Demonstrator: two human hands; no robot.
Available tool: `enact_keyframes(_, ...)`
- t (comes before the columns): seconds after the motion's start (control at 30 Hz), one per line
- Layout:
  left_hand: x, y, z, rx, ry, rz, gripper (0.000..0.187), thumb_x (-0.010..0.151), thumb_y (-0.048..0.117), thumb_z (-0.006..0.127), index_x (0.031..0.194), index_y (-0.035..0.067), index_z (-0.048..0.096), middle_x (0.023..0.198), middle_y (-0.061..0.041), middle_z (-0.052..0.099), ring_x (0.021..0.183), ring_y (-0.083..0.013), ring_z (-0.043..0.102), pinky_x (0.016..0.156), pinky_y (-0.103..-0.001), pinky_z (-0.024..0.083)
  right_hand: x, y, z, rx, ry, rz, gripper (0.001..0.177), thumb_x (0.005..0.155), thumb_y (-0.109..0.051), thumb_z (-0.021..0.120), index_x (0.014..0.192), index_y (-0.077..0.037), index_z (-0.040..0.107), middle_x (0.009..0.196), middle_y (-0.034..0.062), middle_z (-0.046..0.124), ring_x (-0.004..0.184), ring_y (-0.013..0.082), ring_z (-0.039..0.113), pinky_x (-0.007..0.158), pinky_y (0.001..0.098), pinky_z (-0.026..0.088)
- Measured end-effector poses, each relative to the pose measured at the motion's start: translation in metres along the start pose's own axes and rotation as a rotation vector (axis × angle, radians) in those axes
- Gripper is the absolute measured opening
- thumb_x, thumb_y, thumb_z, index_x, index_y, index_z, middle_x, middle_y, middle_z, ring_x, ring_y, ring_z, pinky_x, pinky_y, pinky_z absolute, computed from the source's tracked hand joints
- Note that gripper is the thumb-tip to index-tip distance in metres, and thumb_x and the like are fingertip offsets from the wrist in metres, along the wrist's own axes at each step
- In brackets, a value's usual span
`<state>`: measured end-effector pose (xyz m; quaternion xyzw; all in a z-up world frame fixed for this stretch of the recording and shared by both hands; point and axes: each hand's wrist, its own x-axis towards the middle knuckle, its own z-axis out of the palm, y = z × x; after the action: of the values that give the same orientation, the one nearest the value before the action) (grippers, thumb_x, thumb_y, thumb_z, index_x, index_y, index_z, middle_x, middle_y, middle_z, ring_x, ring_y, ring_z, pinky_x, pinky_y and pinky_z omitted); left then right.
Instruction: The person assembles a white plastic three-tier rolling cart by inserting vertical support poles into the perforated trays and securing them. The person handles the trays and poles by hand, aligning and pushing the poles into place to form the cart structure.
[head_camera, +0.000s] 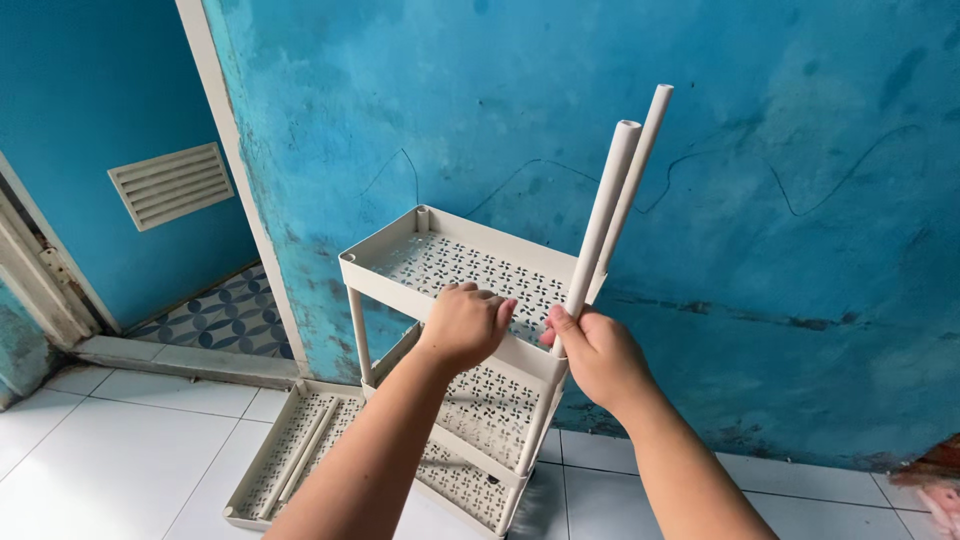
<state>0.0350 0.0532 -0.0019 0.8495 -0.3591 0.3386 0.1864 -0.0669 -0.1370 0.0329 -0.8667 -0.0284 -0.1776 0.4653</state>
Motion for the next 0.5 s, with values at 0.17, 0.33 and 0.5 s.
enact_keyframes(0.17, 0.009, 0.013, 0.002, -0.075, 0.021, -0.105, 0.047, 0.097, 0.032, 0.052, 0.059, 0.014, 0.071, 0.055, -0.012, 0.065, 0.055, -0.0346, 0.065, 0.059, -0.047, 0.050, 0.009, -0.006, 0.004, 0.555, 0.049, -0.005, 0.031, 0.104, -0.034, 0.051, 0.096, -0.008, 0.065, 0.078, -0.0002, 0.060, 0.075, 0.0099, 0.058, 0.069, 0.0255, 0.047)
enact_keyframes(0.33, 0.009, 0.010, 0.010, -0.008, -0.019, -0.141, 0.046, 0.093, 0.030, 0.052, 0.054, 0.013, 0.069, 0.052, -0.012, 0.063, 0.050, -0.0351, 0.063, 0.057, -0.048, 0.050, 0.016, -0.009, 0.027, 0.680, 0.150, 0.021, 0.041, 0.106, -0.037, 0.057, 0.077, -0.009, 0.049, 0.063, -0.0030, 0.042, 0.056, 0.0082, 0.040, 0.053, 0.0282, 0.038)
enact_keyframes(0.5, 0.006, 0.000, 0.010, -0.015, 0.018, -0.106, 0.042, 0.090, 0.027, 0.052, 0.055, 0.014, 0.070, 0.053, -0.011, 0.064, 0.049, -0.0345, 0.062, 0.054, -0.048, 0.050, 0.023, -0.014, 0.035, 0.720, 0.146, 0.008, 0.043, 0.101, -0.033, 0.061, 0.068, -0.011, 0.045, 0.054, -0.0036, 0.037, 0.045, 0.0092, 0.033, 0.043, 0.0302, 0.031)
